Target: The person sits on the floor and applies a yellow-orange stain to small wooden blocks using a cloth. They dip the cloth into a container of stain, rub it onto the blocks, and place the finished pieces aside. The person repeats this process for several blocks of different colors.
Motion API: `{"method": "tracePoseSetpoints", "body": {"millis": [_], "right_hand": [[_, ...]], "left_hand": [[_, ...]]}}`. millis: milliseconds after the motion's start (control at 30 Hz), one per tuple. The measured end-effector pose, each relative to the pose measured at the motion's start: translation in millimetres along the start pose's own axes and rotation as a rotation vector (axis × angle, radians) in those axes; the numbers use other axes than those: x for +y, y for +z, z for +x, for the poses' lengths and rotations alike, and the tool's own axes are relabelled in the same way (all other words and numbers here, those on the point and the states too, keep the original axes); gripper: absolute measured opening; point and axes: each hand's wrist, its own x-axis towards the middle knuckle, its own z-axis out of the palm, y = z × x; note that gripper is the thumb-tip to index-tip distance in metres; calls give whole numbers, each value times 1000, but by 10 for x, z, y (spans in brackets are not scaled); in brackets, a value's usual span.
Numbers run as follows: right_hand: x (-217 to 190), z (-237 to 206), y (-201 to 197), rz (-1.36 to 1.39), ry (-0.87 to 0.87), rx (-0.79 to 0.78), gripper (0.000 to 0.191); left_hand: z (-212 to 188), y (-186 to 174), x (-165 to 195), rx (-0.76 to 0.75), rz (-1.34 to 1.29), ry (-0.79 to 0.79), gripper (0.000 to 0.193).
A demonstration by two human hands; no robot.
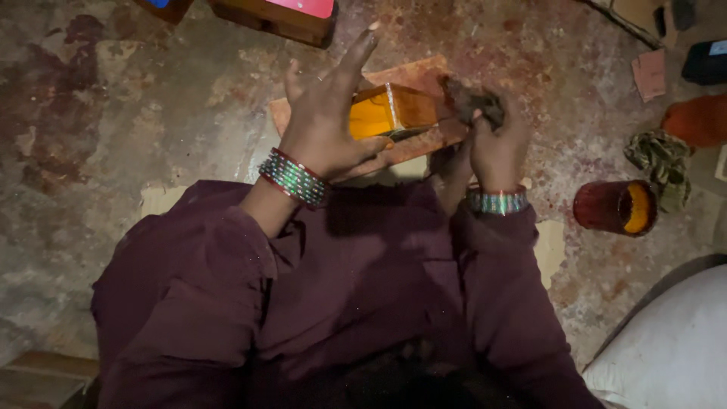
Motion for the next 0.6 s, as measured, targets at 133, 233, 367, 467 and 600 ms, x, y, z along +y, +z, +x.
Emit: {"method": "tracePoseSetpoints", "body": {"millis": [133, 233, 367, 467, 600], "right_hand": [[-247, -410, -47, 196, -186, -29, 36], [-258, -467, -13, 58, -22, -71, 37], [-39, -219, 29, -79, 78, -82, 37], [-50, -176, -14, -49, 3, 6, 34], [-473, -453, -154, 135, -228, 55, 28]], "left_hand": [[-20, -1, 11, -8, -30, -40, 121], [-19, -14, -13, -12, -2, -63, 122], [3, -2, -59, 41, 51, -76, 123], [7, 70, -49, 110, 78, -3, 128], [4, 165, -18, 40, 1, -93, 126]]}}
